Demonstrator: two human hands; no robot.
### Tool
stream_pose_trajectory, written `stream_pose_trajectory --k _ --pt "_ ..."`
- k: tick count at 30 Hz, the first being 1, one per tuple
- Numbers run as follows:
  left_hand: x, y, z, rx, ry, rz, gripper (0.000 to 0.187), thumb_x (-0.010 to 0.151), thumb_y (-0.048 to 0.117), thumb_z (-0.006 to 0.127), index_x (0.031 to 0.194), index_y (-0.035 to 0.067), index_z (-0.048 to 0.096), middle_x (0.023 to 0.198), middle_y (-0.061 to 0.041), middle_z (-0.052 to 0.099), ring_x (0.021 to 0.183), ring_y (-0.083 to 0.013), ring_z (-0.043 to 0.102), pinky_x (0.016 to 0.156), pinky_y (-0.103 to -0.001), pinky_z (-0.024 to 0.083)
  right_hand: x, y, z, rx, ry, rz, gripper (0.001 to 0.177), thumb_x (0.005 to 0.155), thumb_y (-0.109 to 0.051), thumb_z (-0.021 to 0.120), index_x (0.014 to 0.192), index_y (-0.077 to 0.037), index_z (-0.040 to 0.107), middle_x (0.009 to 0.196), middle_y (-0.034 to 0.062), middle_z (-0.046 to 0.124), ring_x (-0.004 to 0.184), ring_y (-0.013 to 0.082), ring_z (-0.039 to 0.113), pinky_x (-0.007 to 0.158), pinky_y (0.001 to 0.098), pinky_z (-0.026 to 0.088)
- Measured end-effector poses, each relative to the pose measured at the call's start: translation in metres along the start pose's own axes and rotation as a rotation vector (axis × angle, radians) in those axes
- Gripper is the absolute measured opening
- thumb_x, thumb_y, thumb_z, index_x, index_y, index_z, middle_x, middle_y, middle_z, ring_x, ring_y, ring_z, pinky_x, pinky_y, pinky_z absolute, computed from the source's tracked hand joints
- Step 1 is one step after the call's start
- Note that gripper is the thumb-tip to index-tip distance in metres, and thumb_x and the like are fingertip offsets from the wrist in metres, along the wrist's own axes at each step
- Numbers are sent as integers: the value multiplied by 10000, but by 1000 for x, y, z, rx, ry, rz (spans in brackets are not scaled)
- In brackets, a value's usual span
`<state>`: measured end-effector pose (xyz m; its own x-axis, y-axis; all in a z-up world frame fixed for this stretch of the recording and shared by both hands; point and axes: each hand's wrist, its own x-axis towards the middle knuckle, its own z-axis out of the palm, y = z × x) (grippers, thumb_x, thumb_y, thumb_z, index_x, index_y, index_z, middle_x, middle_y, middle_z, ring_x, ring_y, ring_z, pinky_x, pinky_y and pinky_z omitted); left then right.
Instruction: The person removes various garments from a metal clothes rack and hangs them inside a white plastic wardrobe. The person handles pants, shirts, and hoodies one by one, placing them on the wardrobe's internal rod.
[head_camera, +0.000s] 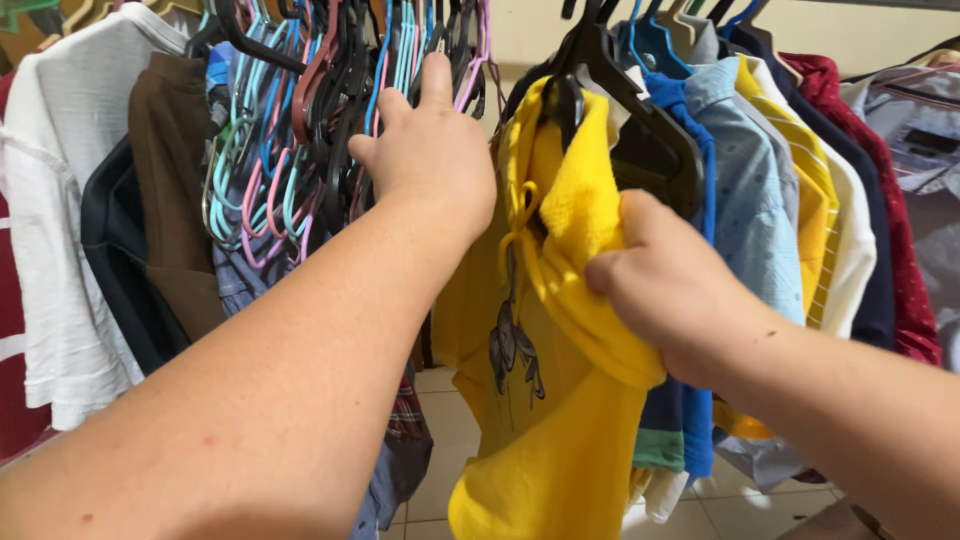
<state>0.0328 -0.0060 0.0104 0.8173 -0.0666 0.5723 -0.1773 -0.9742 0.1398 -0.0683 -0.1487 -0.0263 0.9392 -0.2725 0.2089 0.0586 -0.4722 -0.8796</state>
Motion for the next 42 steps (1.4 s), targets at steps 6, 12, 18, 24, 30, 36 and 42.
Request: stream_pose_trajectory --k 6,12,18,24,30,36,42 --pt "-3 -3 -11 6 61 26 357 802 161 752 1159 174 751 1556 -41 275 1332 -401 347 934 -664 417 -14 39 -1 -187 13 -5 305 841 -49 598 1143 -20 572 1017 183 714 949 293 710 828 409 567" --pt "-1 -2 -33 -6 57 53 377 786 162 776 1161 167 734 1488 -55 358 1316 -389 396 923 -632 455 -48 69 7 -470 -30 -92 369 825 -70 609 1181 -23 528 1024 257 696 1053 411 660 914 446 514" --pt "-44 -5 -36 -45 -54 136 347 815 145 762 1162 141 736 1533 -65 324 1359 -363 395 1037 -603 432 -86 54 10 -340 -117 68 358 813 -83 623 1167 -57 578 994 193 716 1007 315 688 891 398 526" --pt "-110 -19 -36 -174 7 280 581 744 102 732 1304 250 684 1665 -48 138 1429 -430 301 992 -625 398 -125 34 14 -3 -183 269 399 796 -31 628 1191 -93 629 1017 143 760 952 246 714 847 371 551" --pt "-176 -47 -25 -253 -356 130 497 857 306 711 1340 219 634 1620 -43 220 1412 -367 336 1068 -609 379 -162 17 28 256 -247 506 410 820 32 585 1223 -44 590 1074 201 729 972 332 710 843 450 573" --pt "-211 -72 -1 -521 -551 83 531 972 488 468 1417 226 595 1449 -173 502 1300 -391 526 1109 -421 416 -176 -19 47 402 -57 467 287 847 -24 578 1131 17 601 975 198 706 860 355 708 757 489 576" --pt "-198 -77 -6 -614 -486 93 612 963 563 443 1445 202 559 1427 -214 511 1277 -383 553 1085 -397 436 -172 -26 52 470 68 259 266 847 7 562 1113 18 548 999 171 690 843 329 701 729 483 586"
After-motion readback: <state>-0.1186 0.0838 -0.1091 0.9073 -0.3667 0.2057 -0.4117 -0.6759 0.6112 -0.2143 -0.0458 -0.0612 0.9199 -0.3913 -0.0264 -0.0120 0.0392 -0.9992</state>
